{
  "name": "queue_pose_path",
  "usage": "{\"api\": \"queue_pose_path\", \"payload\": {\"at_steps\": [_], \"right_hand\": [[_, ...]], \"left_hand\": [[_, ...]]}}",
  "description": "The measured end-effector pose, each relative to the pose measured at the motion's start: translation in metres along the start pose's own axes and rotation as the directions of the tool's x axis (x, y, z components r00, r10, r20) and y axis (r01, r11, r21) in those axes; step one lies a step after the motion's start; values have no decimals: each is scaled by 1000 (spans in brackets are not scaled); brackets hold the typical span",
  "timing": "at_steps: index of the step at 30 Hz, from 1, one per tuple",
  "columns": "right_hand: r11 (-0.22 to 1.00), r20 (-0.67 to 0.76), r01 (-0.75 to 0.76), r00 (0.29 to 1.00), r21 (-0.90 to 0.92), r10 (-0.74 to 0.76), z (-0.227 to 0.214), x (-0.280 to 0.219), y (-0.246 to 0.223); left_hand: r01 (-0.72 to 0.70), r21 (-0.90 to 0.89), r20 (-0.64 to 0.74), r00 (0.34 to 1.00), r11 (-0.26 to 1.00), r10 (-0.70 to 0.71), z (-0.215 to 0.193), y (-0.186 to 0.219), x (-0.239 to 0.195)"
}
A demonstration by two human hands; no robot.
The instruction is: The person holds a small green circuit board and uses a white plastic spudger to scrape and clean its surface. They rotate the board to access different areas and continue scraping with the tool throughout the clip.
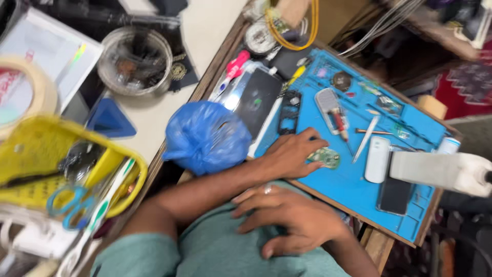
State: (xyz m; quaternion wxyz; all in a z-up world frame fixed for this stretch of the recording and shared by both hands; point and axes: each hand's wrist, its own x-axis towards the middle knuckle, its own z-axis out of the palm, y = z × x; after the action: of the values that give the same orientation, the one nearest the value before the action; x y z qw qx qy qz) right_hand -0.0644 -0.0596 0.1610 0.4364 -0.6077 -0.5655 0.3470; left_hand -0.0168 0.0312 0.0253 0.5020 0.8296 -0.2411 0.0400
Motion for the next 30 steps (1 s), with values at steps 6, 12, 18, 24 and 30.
{"api": "queue_pose_path", "payload": {"at_steps": [6,12,18,24,30], "right_hand": [[832,-321,-254,942,-493,97,-16,23,3],[582,-357,-339,930,-739,89,-36,83,40],[711,-269,-251,959,-657,90,-41,108,49],[698,-338,-307,936,-647,99,-34,105,43],[585,-284,-275,956,-763,79,-32,110,45]], "left_hand": [[-103,-281,-1,994,954,107,26,-24,-1],[-154,243,-221,952,958,210,55,-29,-1],[-129,34,-59,990,991,130,41,-34,1],[-77,-2,-17,997,997,77,36,-29,4],[-50,20,15,999,999,50,26,-24,4]]}}
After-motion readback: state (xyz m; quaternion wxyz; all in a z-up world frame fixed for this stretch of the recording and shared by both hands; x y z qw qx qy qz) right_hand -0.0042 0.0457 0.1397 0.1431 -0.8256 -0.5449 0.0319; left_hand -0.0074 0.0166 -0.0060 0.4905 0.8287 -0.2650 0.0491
